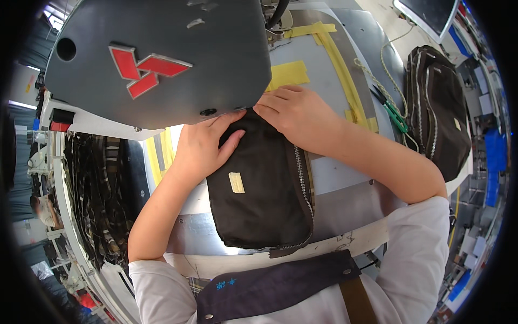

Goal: The person aligns the zipper of a black bag under a sewing machine and sews the seam. They repeat this process for multiple bags, handling them one at a time from a stack on the left to a finished pile on the right.

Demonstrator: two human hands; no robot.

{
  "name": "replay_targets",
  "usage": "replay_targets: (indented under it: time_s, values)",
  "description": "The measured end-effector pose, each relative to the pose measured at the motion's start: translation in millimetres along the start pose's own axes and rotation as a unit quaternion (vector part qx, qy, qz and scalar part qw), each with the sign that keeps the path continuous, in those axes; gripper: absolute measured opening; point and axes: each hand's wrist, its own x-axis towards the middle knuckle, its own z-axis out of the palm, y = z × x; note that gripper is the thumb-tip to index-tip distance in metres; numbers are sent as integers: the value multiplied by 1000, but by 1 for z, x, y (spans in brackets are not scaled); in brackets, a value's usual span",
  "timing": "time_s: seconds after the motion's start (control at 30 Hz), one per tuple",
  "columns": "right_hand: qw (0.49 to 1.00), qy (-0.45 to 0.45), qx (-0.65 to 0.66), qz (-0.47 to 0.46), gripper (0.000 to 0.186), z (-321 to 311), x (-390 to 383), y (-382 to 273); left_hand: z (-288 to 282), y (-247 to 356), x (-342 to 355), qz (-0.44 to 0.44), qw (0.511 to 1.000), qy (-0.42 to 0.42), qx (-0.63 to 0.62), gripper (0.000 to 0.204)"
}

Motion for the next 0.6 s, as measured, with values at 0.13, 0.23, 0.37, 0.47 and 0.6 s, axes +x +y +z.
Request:
replay_targets:
  time_s: [0.13,0.23,0.37,0.47,0.6]
  values:
    - [1000,10,7,4,27,0,0,-1,-1,0,-1,0,1000,2,2,26]
    - [1000,1,9,7,26,-2,0,-2,0,1,-1,2,1000,10,-1,27]
    - [1000,14,4,7,27,-1,-1,-2,2,-1,-2,13,1000,14,-5,28]
    - [1000,13,-2,17,28,-1,-2,-5,1,0,-3,6,1000,12,-19,28]
    - [996,17,-8,86,27,3,-2,-22,-7,1,-14,-6,1000,11,-21,27]
